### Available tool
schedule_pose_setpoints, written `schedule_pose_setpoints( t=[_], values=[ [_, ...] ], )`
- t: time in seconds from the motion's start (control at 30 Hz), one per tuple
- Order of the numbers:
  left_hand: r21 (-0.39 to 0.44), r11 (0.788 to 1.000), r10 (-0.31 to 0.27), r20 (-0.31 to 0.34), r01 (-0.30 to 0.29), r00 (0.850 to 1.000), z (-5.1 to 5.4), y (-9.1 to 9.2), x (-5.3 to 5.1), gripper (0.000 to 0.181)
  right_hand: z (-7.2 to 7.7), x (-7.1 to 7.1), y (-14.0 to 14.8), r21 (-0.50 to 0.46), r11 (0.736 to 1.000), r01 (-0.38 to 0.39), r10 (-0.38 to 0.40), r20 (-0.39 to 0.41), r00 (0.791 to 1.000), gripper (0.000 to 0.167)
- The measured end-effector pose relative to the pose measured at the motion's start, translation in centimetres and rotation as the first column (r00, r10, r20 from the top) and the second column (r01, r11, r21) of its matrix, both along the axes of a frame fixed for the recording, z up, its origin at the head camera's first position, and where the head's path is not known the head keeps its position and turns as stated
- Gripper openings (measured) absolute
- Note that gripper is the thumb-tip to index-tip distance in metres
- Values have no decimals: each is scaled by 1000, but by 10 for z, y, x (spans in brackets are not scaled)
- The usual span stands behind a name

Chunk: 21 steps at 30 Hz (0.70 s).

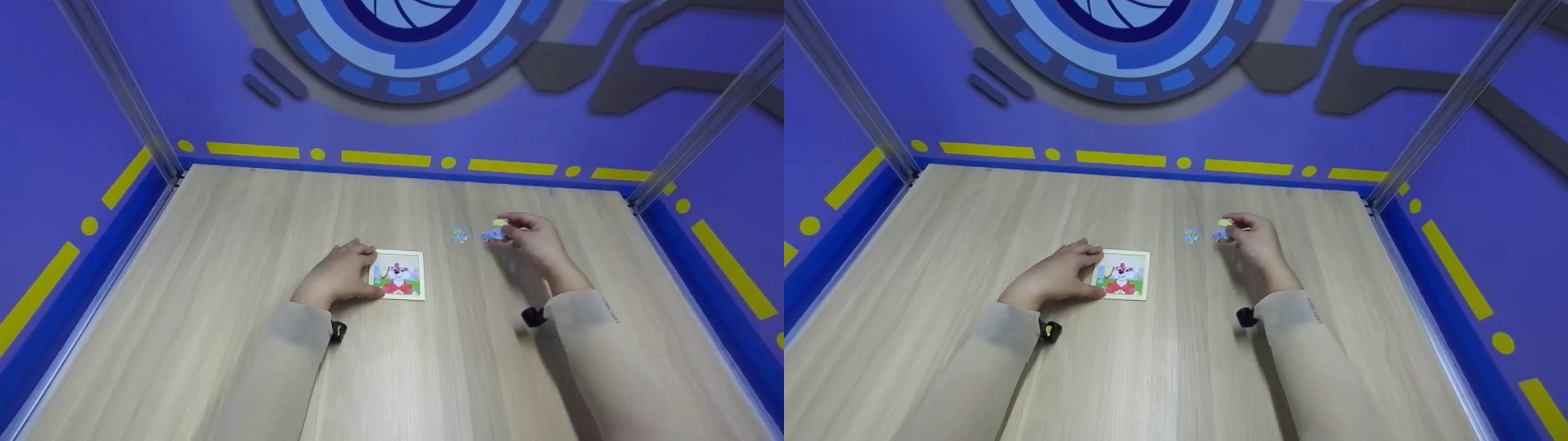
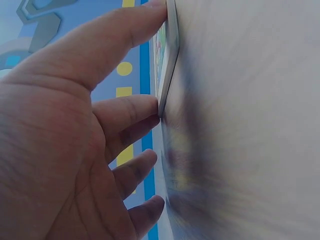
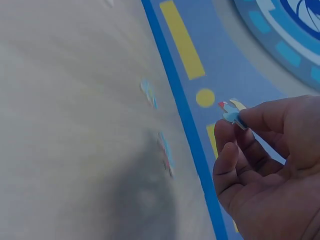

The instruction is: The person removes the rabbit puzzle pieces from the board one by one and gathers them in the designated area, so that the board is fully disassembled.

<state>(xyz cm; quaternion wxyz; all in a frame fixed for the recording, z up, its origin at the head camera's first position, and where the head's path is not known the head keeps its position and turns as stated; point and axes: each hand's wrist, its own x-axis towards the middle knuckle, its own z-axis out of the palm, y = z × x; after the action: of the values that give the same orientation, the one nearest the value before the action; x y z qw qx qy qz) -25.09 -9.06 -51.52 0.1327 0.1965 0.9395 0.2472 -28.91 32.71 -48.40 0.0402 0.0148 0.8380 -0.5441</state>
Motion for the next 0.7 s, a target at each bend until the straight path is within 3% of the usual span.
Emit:
schedule_pose_setpoints(
  t=[0.27,0.5,0.7],
  values=[
    [5,1000,4,3,-4,1000,0,-1,1,94,-10,-14,34,97,993,73,-82,96,992,45],
    [3,1000,-11,-7,11,1000,0,-1,0,92,-16,-19,48,64,989,135,-145,189,971,44],
    [-3,1000,-14,-14,14,1000,0,0,1,92,-21,-24,55,165,981,104,-128,145,981,43]
  ],
)
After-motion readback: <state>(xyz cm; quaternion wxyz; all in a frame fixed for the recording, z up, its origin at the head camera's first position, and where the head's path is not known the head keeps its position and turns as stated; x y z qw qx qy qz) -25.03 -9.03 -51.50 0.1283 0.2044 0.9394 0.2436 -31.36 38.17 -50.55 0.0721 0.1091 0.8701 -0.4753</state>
